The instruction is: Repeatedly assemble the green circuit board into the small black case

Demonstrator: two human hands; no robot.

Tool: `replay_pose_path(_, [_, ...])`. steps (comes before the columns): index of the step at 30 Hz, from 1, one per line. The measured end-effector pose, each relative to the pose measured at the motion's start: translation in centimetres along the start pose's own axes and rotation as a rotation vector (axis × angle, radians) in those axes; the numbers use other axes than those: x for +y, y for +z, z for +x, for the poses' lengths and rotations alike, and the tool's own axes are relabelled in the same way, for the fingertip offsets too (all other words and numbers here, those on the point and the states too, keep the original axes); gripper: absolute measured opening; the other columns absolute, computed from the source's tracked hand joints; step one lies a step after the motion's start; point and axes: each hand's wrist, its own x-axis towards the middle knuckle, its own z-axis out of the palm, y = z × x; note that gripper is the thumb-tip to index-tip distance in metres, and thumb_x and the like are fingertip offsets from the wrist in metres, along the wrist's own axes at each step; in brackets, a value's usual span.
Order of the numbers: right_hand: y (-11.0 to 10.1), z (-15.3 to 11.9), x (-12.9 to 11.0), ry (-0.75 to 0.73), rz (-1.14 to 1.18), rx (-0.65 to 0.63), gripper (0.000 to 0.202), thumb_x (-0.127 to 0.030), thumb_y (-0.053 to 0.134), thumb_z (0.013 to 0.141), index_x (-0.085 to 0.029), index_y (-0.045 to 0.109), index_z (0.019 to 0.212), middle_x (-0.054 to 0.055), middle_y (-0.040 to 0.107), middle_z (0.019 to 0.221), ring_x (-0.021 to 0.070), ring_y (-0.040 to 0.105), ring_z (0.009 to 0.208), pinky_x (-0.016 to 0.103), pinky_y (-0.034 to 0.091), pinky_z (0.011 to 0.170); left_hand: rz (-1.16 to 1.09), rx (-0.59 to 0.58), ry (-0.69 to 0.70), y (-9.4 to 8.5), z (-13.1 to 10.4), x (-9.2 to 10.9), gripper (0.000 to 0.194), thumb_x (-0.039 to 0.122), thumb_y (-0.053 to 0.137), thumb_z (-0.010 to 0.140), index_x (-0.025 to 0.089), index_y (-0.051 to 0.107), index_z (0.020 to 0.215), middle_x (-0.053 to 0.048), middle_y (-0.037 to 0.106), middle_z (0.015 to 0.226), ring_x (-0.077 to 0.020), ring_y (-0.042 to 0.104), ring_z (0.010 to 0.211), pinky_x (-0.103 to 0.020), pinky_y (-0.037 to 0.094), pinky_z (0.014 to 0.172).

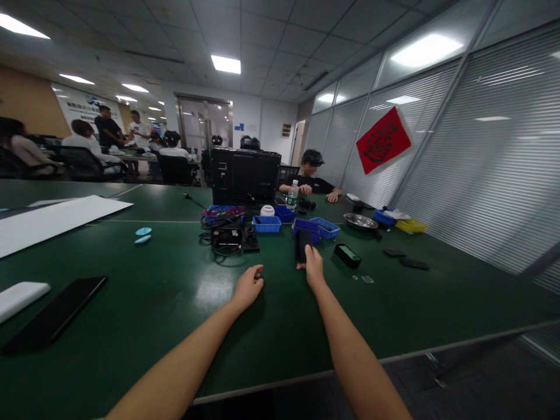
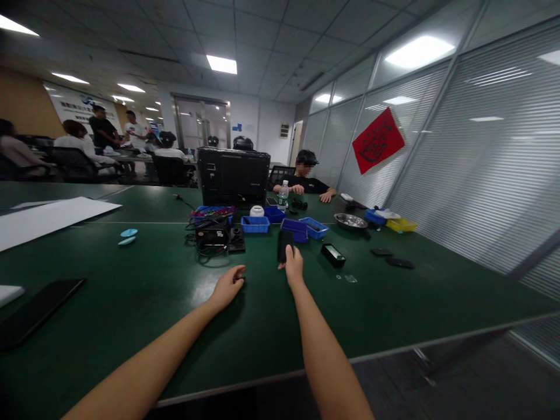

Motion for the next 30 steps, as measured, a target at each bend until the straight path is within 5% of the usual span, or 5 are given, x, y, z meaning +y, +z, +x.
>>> replay_pose_path(8, [3.4,-2.4,0.8,0.436,0.192,-0.649,0.043,-0.042,0.016,0.089,-0.013,0.048,0.085,0.010,0.062,0.066,0.0146,0.060,0.052,0.024,0.045,0.043,0.017,0.026,0.014,0.1,0.1,0.0,0.043,0.020,0.049,0.074,0.015,0.050,0.117,-0.008,0.058,0.108,-0.0146,0.056,0.088,-0.026,0.045,0.079])
replay_pose_path(17, [1.7,-1.5,0.1,-0.127,-0.702,-0.184,0.043,-0.046,0.029,0.087,-0.018,0.058,0.076,0.006,0.063,0.075,0.0149,0.059,0.072,0.023,0.040,0.063,0.044,0.029,0.084,-0.2,-0.3,0.5,0.034,0.032,0.048,0.077,0.017,0.057,0.106,-0.006,0.059,0.100,-0.0153,0.057,0.087,-0.028,0.046,0.078])
replay_pose_path(22, [2.7,-2.1,0.6,-0.261,-0.620,-0.331,0.038,-0.042,0.049,0.077,-0.017,0.059,0.102,0.007,0.061,0.094,0.0164,0.056,0.083,0.024,0.040,0.071,0.052,0.031,0.049,-0.2,-0.1,0.5,0.037,0.027,0.049,0.075,0.017,0.054,0.111,-0.007,0.058,0.104,-0.0161,0.057,0.088,-0.030,0.047,0.078])
replay_pose_path(27, [3.0,-2.6,0.2,-0.362,-0.434,-0.611,0.023,-0.027,0.050,0.075,-0.017,0.065,0.089,0.005,0.064,0.089,0.0164,0.057,0.080,0.025,0.041,0.073,0.170,0.136,0.096,-0.8,0.2,0.3,0.069,0.022,0.060,0.066,0.019,0.034,0.129,-0.009,0.040,0.133,-0.0219,0.036,0.123,-0.037,0.031,0.101])
replay_pose_path(30, [1.8,-1.9,-0.6,-0.377,-0.313,-0.529,0.029,-0.036,0.045,0.079,-0.017,0.066,0.083,0.005,0.065,0.084,0.0172,0.057,0.079,0.027,0.041,0.073,0.206,0.073,0.133,-1.3,0.2,0.1,0.082,0.026,0.064,0.063,0.018,0.024,0.135,-0.009,0.033,0.138,-0.0218,0.029,0.127,-0.036,0.025,0.105])
